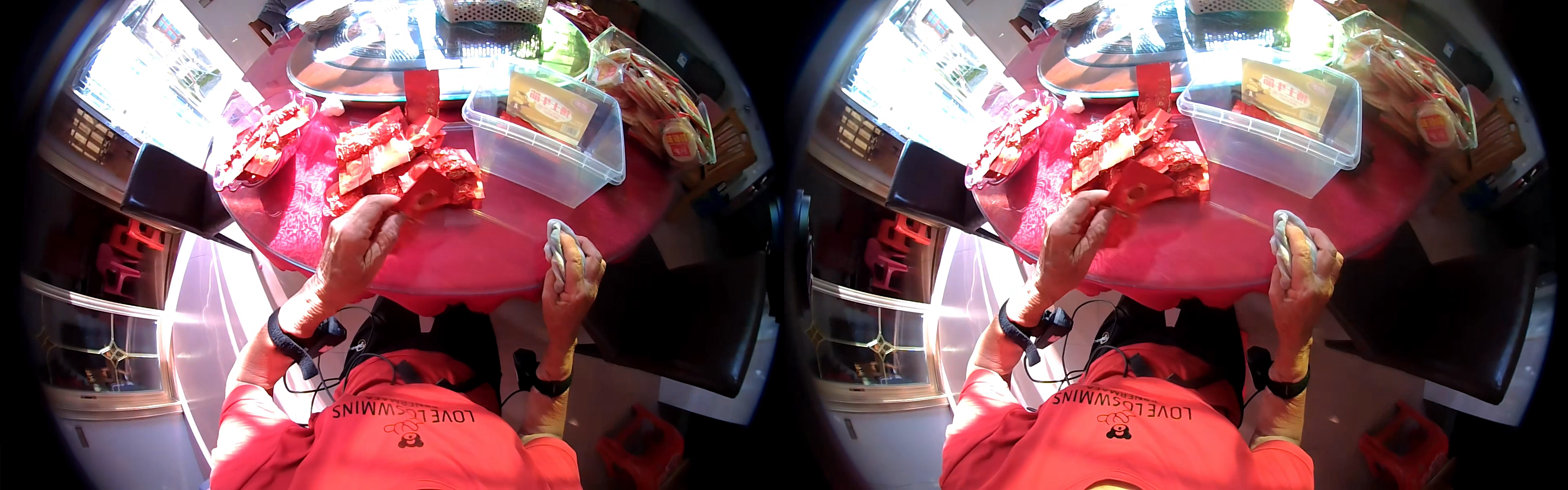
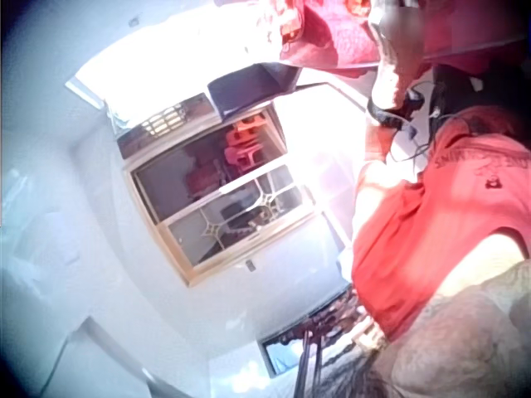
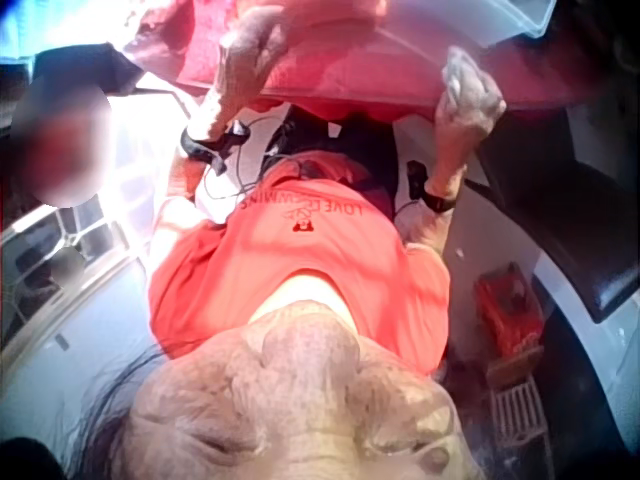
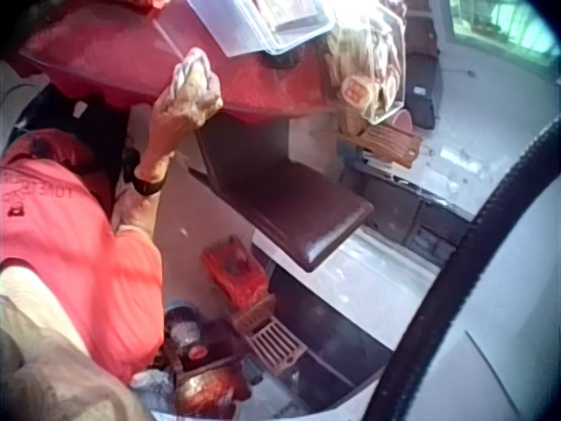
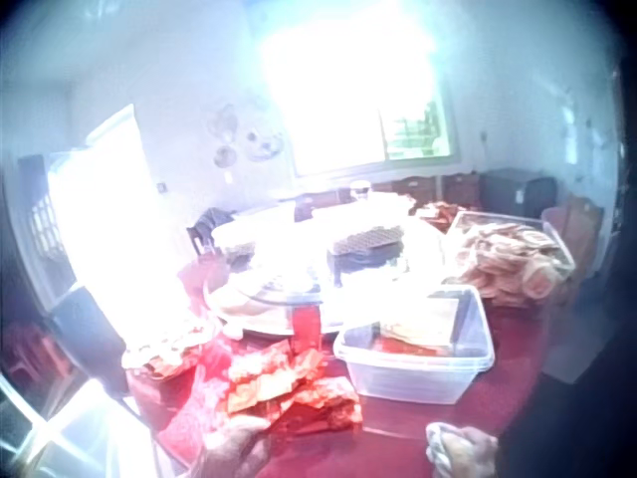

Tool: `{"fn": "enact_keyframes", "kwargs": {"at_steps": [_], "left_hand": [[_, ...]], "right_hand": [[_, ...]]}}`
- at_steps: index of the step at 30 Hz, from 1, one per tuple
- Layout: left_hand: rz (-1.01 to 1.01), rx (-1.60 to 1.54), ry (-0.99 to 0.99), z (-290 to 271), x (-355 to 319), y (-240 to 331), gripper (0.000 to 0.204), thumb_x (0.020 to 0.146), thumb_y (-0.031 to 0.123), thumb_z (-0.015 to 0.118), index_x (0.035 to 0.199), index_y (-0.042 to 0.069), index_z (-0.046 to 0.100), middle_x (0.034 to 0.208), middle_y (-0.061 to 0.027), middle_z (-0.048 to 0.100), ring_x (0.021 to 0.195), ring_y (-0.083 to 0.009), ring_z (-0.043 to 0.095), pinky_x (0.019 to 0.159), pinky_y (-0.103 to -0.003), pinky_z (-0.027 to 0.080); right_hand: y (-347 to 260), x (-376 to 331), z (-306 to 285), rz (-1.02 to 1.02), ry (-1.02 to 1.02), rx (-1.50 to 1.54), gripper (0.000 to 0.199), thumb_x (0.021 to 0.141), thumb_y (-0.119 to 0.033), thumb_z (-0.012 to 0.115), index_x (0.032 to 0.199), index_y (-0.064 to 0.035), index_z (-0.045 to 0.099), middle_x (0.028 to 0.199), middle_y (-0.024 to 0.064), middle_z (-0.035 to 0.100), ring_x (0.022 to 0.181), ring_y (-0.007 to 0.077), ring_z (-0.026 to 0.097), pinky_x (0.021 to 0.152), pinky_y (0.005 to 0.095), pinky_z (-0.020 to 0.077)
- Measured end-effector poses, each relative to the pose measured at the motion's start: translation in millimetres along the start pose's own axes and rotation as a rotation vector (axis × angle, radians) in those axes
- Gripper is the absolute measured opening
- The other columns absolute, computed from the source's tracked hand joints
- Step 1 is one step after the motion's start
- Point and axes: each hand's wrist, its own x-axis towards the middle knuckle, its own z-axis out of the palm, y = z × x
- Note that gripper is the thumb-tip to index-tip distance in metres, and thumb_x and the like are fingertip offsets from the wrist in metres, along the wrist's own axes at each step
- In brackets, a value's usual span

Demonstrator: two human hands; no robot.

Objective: The person wipes down red envelopes with a cloth and places them into a plastic container.

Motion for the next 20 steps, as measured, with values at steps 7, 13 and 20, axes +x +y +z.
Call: {"fn": "enact_keyframes", "kwargs": {"at_steps": [7, 13, 20], "left_hand": [[-0.1, -0.372, -0.216, 61.6, 9.9, -14.3, 0.027, 0.099, 0.016, 0.061, 0.119, -0.002, 0.06, 0.1, -0.003, 0.064, 0.083, -0.0074, 0.055, 0.074, -0.025, 0.048], [0.134, 0.028, -0.219, 63.5, 7.3, -4.2, 0.029, 0.093, 0.01, 0.062, 0.119, -0.003, 0.059, 0.1, -0.0167, 0.059, 0.089, -0.0291, 0.061, 0.08, -0.037, 0.05], [0.172, 0.036, -0.144, 71.4, -1.5, -9.5, 0.031, 0.092, 0.005, 0.06, 0.122, 0.0, 0.056, 0.104, -0.0172, 0.059, 0.103, -0.031, 0.062, 0.086, -0.039, 0.051]], "right_hand": [[-3.5, 1.3, 1.0, 0.17, 0.019, 0.234, 0.039, 0.078, -0.001, 0.067, 0.116, -0.0061, 0.067, 0.114, 0.0147, 0.059, 0.102, 0.0334, 0.057, 0.088, 0.0433, 0.047], [-64.9, 13.9, 26.9, -0.134, -0.156, 0.252, 0.043, 0.076, -0.005, 0.066, 0.12, -0.0045, 0.066, 0.115, 0.0146, 0.059, 0.104, 0.0337, 0.055, 0.088, 0.0443, 0.0473], [-69.5, 17.1, 29.4, -0.127, -0.415, -0.037, 0.049, 0.073, -0.016, 0.073, 0.121, -0.0111, 0.065, 0.119, 0.0113, 0.059, 0.107, 0.031, 0.056, 0.085, 0.0431, 0.0476]]}}
